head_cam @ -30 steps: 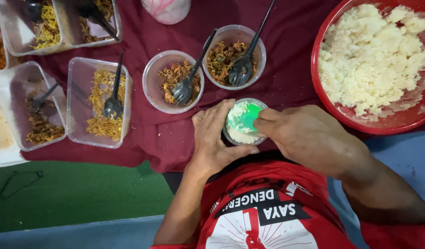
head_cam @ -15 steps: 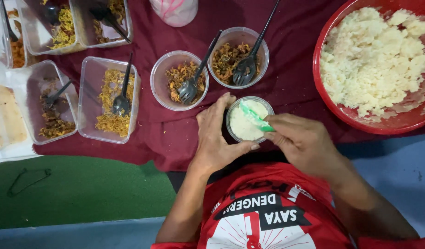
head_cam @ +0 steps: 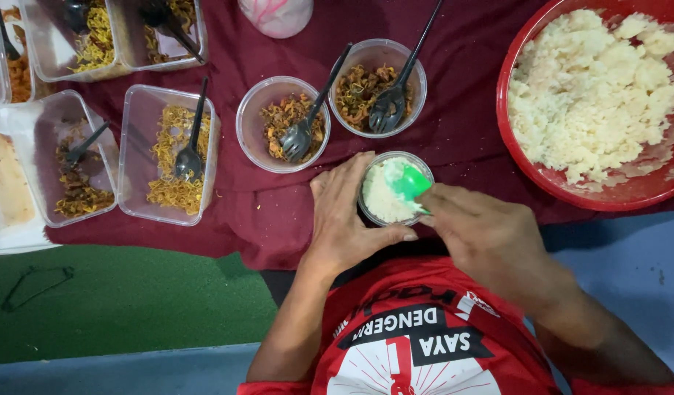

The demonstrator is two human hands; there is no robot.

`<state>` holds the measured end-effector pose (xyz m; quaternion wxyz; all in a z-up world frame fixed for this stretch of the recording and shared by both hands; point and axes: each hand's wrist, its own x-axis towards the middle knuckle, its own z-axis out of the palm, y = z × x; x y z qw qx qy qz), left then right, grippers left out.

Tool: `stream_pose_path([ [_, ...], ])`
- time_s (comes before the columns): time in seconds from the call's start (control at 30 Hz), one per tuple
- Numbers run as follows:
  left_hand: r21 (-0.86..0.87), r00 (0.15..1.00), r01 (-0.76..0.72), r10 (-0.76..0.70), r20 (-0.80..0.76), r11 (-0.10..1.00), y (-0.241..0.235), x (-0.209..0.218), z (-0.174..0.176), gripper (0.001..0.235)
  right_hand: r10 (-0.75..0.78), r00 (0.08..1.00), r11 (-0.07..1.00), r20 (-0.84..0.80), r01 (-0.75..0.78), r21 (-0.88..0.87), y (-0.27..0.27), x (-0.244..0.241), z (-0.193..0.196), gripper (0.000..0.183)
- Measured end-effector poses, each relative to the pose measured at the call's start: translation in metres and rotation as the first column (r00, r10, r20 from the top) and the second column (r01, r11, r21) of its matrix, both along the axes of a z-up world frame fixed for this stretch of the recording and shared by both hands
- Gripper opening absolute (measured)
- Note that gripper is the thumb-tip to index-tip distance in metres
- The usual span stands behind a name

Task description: Packing a white substance into a small plastic container using a spoon

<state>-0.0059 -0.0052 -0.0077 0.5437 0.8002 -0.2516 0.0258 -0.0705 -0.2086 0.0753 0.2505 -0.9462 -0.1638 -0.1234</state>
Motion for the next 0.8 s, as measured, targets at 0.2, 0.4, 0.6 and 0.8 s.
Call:
stream_pose_path([
  [0.2, 0.02, 0.999, 0.012, -0.011, -0.042, 1.0, 0.0, 0.001, -0.003, 0.106, -0.024, 1.0, 0.946, -0.002, 0.022, -0.325, 0.009, -0.002, -0.002, 0.02],
  [0.4, 0.28, 0.994, 0.056, -0.026, -0.108, 0.958, 0.001, 0.003, 0.007, 0.103, 0.053, 0.988, 0.833, -0.145, -0.124, -0.539, 0.008, 0.009, 0.002, 0.043],
  [0.6, 0.262, 0.992, 0.079, -0.051, -0.114, 0.962, 0.002, 0.004, 0.002, 0.103, 0.139, 0.912, 0.834, -0.386, -0.318, -0.452, -0.012, 0.039, 0.008, 0.021],
  [0.8, 0.265, 0.994, 0.072, -0.048, -0.096, 0.961, 0.002, 0.003, 0.0, 0.103, 0.235, 0.924, 0.917, -0.302, -0.314, -0.246, -0.022, 0.042, -0.003, 0.02],
])
